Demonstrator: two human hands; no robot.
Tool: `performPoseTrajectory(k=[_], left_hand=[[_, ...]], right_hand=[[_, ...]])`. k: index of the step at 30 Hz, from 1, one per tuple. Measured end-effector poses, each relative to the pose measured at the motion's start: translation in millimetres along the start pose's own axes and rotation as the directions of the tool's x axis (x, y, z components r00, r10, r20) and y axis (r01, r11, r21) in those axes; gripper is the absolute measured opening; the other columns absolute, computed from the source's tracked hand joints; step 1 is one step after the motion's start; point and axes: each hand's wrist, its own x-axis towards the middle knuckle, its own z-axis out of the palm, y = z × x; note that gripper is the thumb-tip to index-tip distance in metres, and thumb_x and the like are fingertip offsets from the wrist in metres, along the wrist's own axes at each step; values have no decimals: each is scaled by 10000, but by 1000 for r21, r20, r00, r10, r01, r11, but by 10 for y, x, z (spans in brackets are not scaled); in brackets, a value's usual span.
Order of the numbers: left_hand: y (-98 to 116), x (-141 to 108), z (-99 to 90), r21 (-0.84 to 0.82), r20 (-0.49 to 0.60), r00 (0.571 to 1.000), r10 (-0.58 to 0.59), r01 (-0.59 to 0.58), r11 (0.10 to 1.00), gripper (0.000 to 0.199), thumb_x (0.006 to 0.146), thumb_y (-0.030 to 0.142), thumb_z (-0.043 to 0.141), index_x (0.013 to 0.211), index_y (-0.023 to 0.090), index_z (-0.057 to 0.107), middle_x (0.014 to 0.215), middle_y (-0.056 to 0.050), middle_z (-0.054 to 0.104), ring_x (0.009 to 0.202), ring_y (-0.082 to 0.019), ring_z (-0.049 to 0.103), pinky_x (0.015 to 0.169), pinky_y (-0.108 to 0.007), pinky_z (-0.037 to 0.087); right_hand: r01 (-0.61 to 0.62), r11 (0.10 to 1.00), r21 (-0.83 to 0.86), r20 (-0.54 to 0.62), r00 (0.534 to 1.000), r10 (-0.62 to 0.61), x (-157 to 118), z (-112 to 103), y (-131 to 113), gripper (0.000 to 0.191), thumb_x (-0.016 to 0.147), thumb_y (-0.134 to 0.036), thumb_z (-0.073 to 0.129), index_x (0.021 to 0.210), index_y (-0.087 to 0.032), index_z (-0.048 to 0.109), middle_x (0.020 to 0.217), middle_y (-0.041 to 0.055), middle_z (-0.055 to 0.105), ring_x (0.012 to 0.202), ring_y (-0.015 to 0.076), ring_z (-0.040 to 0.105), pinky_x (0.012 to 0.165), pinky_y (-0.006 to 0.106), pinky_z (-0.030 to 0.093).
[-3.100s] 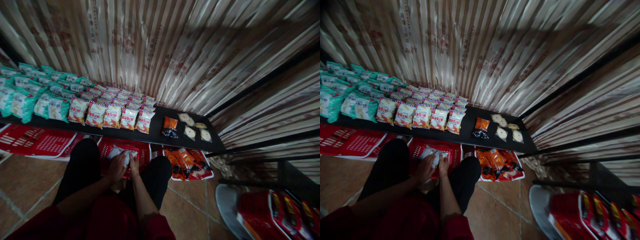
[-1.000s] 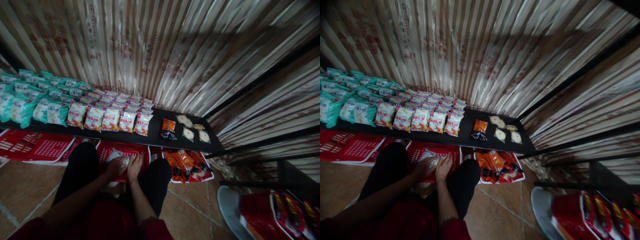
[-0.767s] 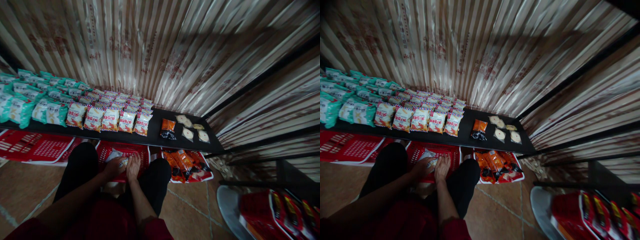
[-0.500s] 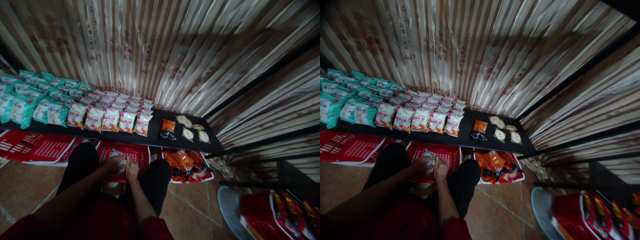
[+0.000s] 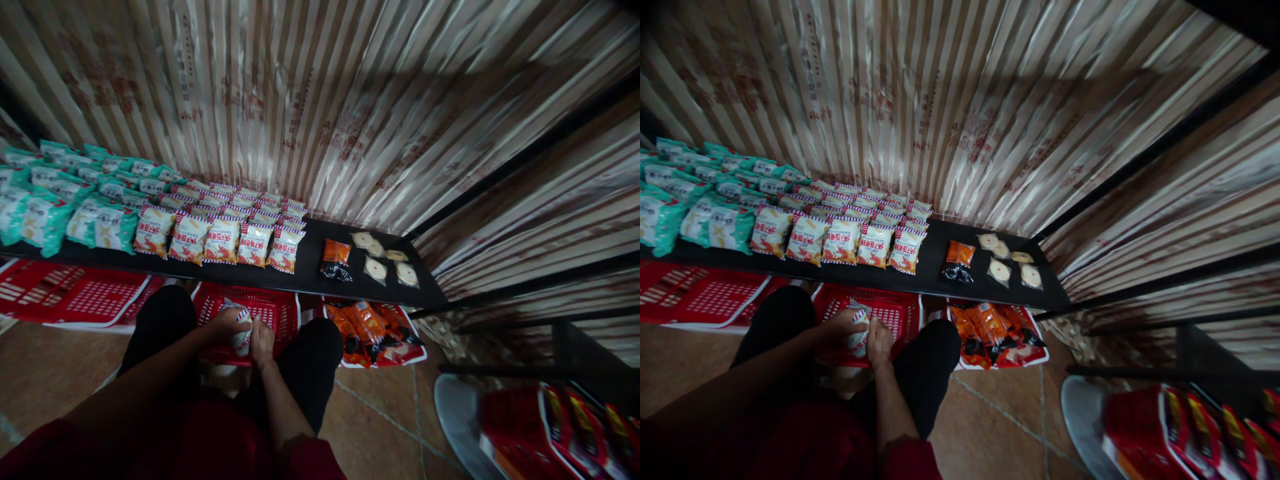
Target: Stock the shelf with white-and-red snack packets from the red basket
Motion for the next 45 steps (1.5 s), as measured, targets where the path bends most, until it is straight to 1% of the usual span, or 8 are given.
performPoseTrajectory(k=[7,12,21,25,29,35,41,45], left_hand=[[-3,54,-41,29,48,998,-50,48,998,344,657,505,544,724,170,588,695,-22,628,679,-179,566,585,-243,406],[-23,33,-59,-173,105,994,-7,25,985,397,610,530,591,772,168,599,734,-26,659,693,-189,582,580,-241,424],[-2,2,-68,-340,29,997,-77,82,937,407,550,493,669,771,155,621,690,-11,654,675,-196,592,574,-253,433],[-24,-5,18,-488,-37,997,-68,41,872,463,571,495,664,869,143,622,789,-36,680,760,-215,623,652,-280,474],[-26,-11,143,-575,-129,980,-153,52,816,475,545,504,702,843,146,616,747,-39,685,790,-243,641,678,-316,498],[67,-23,281,-724,-104,982,-159,35,689,495,499,529,735,790,159,584,746,-35,695,797,-247,658,711,-338,515],[84,3,397,-697,-129,977,-172,34,716,447,553,498,722,810,177,546,753,-20,690,752,-215,659,702,-328,514],[15,41,481,-681,-130,976,-172,38,731,419,590,462,706,862,181,555,749,-19,687,755,-219,658,710,-334,514]], right_hand=[[-172,985,20,-29,985,172,24,13,-17,551,966,-384,205,834,-200,707,801,83,729,721,191,666,612,246,394],[-223,973,55,-108,968,228,36,43,17,600,954,-418,186,822,-196,727,790,105,731,720,221,673,609,271,413],[-283,939,193,-155,936,315,69,52,78,689,939,-475,135,794,-171,736,761,130,727,660,221,663,574,278,420],[-341,906,250,-158,909,386,90,66,120,686,936,-477,145,840,-152,742,774,134,730,663,225,669,583,280,432],[-384,888,253,-167,887,431,101,86,156,678,929,-498,178,868,-130,743,802,156,730,692,245,680,588,289,438],[-366,871,327,-188,879,439,111,79,162,712,929,-509,161,768,-133,743,692,145,721,627,234,672,562,288,439],[-443,807,390,-84,856,511,114,50,166,741,939,-476,106,891,-77,729,819,177,725,708,237,691,614,286,465],[-427,822,376,-122,857,501,111,55,180,763,942,-467,75,909,-60,719,843,193,721,733,241,692,628,287,471]])
